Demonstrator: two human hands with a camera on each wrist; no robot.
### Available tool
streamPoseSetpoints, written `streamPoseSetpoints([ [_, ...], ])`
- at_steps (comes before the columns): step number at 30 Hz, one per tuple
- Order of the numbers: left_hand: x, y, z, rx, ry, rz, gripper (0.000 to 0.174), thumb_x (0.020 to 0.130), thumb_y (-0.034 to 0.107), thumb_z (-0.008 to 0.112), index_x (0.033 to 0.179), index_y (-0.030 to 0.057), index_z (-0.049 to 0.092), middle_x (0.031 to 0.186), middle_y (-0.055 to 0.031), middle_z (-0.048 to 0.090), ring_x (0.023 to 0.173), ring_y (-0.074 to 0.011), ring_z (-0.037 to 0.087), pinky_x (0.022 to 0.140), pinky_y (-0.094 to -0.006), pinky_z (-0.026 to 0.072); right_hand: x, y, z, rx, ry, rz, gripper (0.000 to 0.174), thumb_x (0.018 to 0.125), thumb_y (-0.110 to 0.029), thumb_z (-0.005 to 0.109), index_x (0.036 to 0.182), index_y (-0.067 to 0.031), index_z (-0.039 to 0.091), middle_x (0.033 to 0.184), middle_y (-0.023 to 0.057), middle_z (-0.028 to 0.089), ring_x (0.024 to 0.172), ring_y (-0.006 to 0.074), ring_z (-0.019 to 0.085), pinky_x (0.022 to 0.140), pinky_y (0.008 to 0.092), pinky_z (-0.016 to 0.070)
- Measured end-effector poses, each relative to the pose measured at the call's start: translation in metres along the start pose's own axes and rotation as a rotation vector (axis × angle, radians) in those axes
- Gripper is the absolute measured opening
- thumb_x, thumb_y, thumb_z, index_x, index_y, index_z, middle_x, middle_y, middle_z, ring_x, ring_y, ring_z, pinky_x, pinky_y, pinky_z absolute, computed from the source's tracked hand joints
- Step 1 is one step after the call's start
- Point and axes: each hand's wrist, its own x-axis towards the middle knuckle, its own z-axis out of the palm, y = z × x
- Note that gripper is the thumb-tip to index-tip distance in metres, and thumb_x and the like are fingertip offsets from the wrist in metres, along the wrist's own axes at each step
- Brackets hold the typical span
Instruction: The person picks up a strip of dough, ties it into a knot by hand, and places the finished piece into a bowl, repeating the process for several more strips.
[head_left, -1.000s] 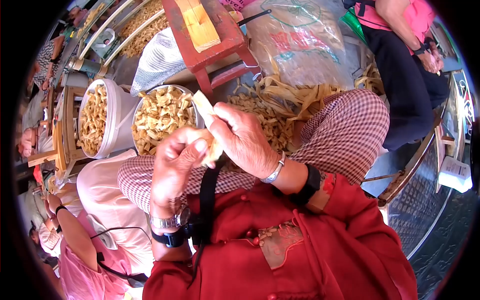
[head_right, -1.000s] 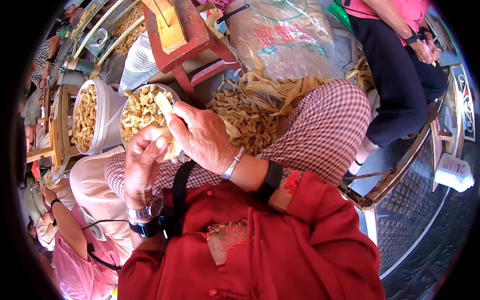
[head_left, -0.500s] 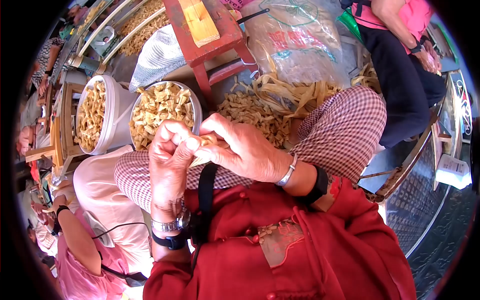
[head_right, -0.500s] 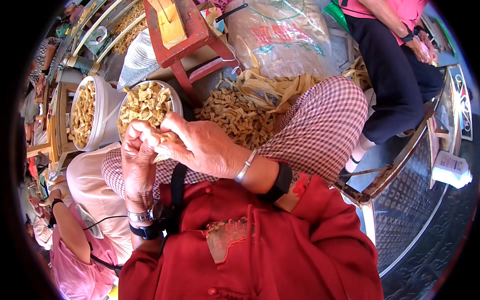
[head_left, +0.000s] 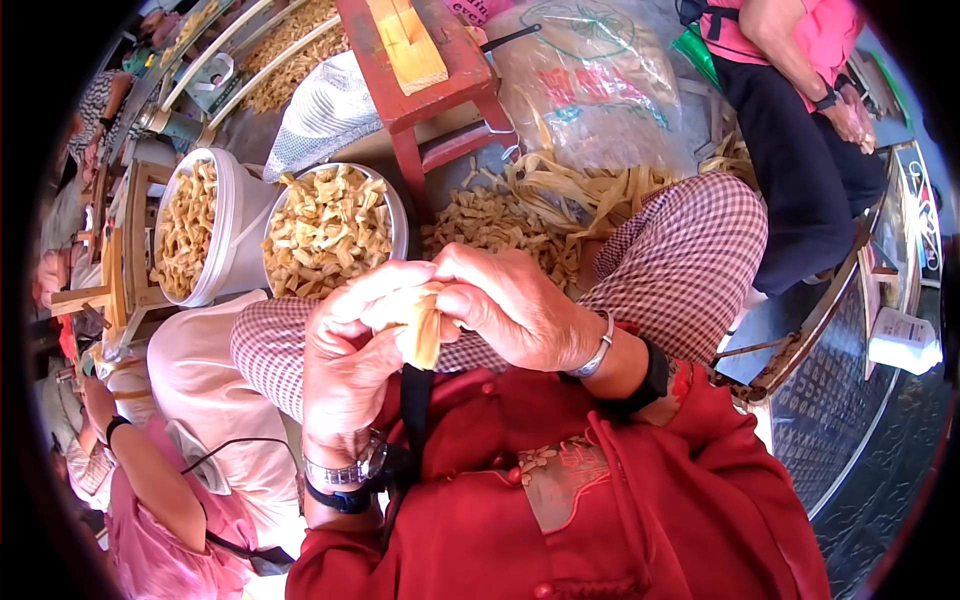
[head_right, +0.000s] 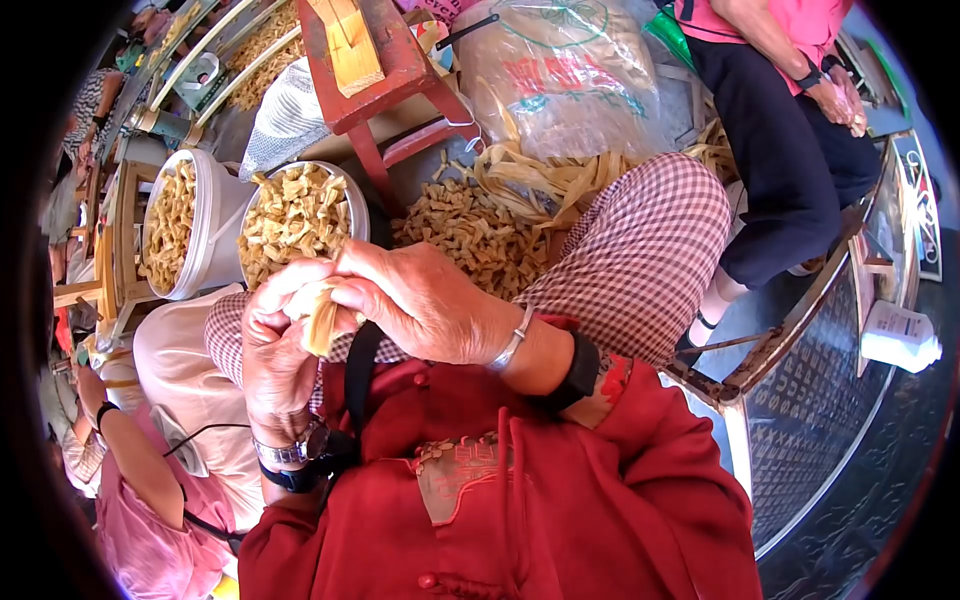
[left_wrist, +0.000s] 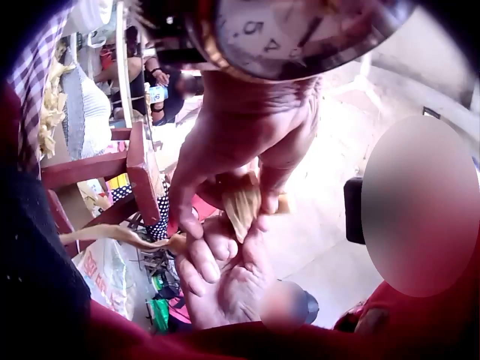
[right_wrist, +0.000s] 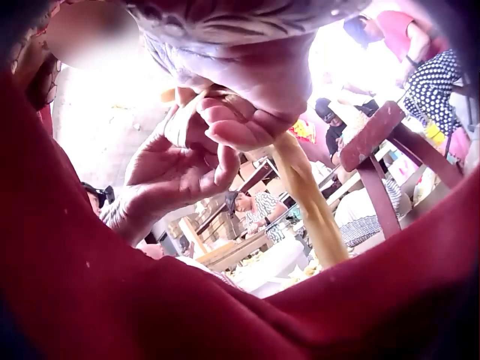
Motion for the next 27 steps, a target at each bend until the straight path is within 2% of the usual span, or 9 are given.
streamPoseSetpoints([
  [4, 0.003, -0.008, -0.003, 0.670, 0.036, 0.260, 0.047, 0.078, 0.014, 0.073, 0.119, 0.0002, 0.058, 0.107, -0.0107, 0.061, 0.100, -0.0166, 0.056, 0.087, -0.0293, 0.0444, -0.003, 0.006, 0.006, 0.014, 0.043, -0.038, 0.018, 0.094, -0.019, 0.049, 0.102, -0.0028, 0.049, 0.075, 0.0182, 0.060, 0.070, 0.0380, 0.061, 0.057, 0.0410, 0.0458],
  [5, 0.005, -0.009, 0.004, 0.586, 0.037, 0.261, 0.046, 0.081, 0.016, 0.071, 0.122, 0.0023, 0.057, 0.110, -0.0103, 0.058, 0.109, -0.0167, 0.050, 0.091, -0.0287, 0.0401, -0.002, 0.007, 0.008, 0.007, 0.065, -0.075, 0.018, 0.094, -0.019, 0.049, 0.103, -0.0032, 0.048, 0.075, 0.0187, 0.059, 0.070, 0.0385, 0.061, 0.057, 0.0408, 0.0460],
  [9, 0.010, -0.015, 0.009, 0.716, 0.060, 0.331, 0.043, 0.092, 0.028, 0.057, 0.127, 0.0027, 0.053, 0.113, -0.0121, 0.058, 0.102, -0.0196, 0.055, 0.088, -0.0297, 0.0436, -0.004, 0.012, 0.012, -0.135, 0.117, -0.047, 0.023, 0.094, -0.016, 0.050, 0.112, -0.0045, 0.041, 0.079, 0.0158, 0.062, 0.065, 0.0323, 0.064, 0.056, 0.0348, 0.0482],
  [11, 0.008, -0.016, 0.008, 0.347, 0.075, 0.119, 0.044, 0.094, 0.030, 0.053, 0.126, 0.0003, 0.052, 0.114, -0.0125, 0.058, 0.097, -0.0198, 0.057, 0.084, -0.0303, 0.0468, -0.002, 0.011, 0.021, 0.143, 0.204, -0.008, 0.030, 0.093, -0.013, 0.053, 0.116, -0.0049, 0.037, 0.081, 0.0123, 0.063, 0.064, 0.0251, 0.064, 0.055, 0.0308, 0.0490],
  [13, 0.009, -0.016, 0.011, 0.066, 0.051, -0.002, 0.047, 0.096, 0.034, 0.048, 0.123, -0.0045, 0.052, 0.110, -0.0136, 0.061, 0.086, -0.0196, 0.062, 0.076, -0.0302, 0.0515, -0.006, -0.003, 0.014, 0.253, 0.200, 0.265, 0.039, 0.090, -0.008, 0.057, 0.121, -0.0045, 0.032, 0.083, 0.0073, 0.064, 0.067, 0.0150, 0.064, 0.057, 0.0241, 0.0499],
  [16, 0.007, -0.016, 0.003, -0.157, -0.102, -0.148, 0.049, 0.096, 0.038, 0.046, 0.118, -0.0056, 0.054, 0.100, -0.0151, 0.064, 0.079, -0.0207, 0.063, 0.071, -0.0328, 0.0534, -0.008, -0.007, 0.002, -0.002, 0.130, 0.176, 0.038, 0.092, -0.017, 0.056, 0.121, -0.0052, 0.034, 0.081, 0.0098, 0.064, 0.068, 0.0128, 0.063, 0.062, 0.0262, 0.0491],
  [18, 0.010, -0.018, 0.000, -0.327, -0.085, -0.142, 0.048, 0.097, 0.037, 0.044, 0.114, -0.0064, 0.056, 0.098, -0.0125, 0.061, 0.073, -0.0179, 0.059, 0.069, -0.0359, 0.0542, -0.011, 0.006, -0.002, -0.092, 0.215, 0.092, 0.023, 0.090, -0.019, 0.059, 0.104, -0.0026, 0.051, 0.067, 0.0028, 0.057, 0.062, 0.0091, 0.057, 0.058, 0.0253, 0.0455],
  [22, 0.014, -0.010, -0.015, -0.456, -0.065, -0.099, 0.046, 0.098, 0.035, 0.042, 0.115, -0.0067, 0.055, 0.091, -0.0067, 0.054, 0.069, -0.0138, 0.053, 0.067, -0.0365, 0.0550, -0.023, -0.003, -0.038, -0.223, 0.199, 0.271, 0.020, 0.088, -0.018, 0.062, 0.081, -0.0002, 0.058, 0.064, 0.0033, 0.054, 0.055, 0.0073, 0.047, 0.051, 0.0241, 0.0379],
  [27, 0.029, -0.002, -0.009, -0.228, 0.001, -0.050, 0.053, 0.098, 0.038, 0.040, 0.123, -0.0079, 0.048, 0.101, -0.0111, 0.053, 0.069, -0.0132, 0.052, 0.060, -0.0345, 0.0549, -0.020, 0.007, -0.046, -0.319, 0.185, 0.214, 0.022, 0.089, -0.020, 0.062, 0.081, 0.0006, 0.059, 0.063, 0.0022, 0.052, 0.053, 0.0071, 0.045, 0.047, 0.0237, 0.0357],
])
